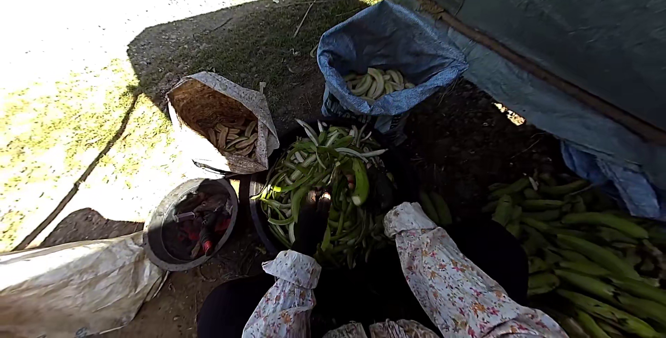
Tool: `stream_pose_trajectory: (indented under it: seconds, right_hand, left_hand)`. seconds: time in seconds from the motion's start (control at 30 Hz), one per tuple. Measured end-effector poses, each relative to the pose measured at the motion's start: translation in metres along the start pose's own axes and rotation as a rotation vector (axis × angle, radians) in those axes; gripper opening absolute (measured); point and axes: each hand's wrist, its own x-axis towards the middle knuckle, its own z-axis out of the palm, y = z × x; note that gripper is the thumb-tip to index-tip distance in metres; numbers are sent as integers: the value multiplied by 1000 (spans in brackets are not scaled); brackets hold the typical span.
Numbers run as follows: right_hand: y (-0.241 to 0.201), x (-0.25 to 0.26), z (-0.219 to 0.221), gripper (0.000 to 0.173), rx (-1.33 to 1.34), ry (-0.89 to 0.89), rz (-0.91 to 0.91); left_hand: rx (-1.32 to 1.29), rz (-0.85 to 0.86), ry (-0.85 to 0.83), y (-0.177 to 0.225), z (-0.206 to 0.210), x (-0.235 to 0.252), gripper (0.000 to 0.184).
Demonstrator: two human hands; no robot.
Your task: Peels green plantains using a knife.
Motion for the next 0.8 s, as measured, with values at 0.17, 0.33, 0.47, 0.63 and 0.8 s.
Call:
stream_pose_trajectory:
  seconds: [0.17, 0.33, 0.47, 0.63, 0.8]
  right_hand:
    - [-7, -21, 5, 34, -143, 72, -45]
    - [-10, -14, -6, 36, -196, 43, 4]
    - [-8, -18, 2, 35, -179, 71, 31]
    - [4, -23, 8, 39, -154, 78, 99]
    - [35, -34, 14, 43, -261, 74, 164]
  left_hand:
    - [325, 68, -244, 16, 15, -15, 55]
    - [413, 148, -277, 25, 16, -24, 49]
    - [404, 132, -257, 18, 14, -20, 49]
    - [392, 135, -140, 1, 14, -13, 53]
    - [569, 56, 266, -7, 17, 2, 48]
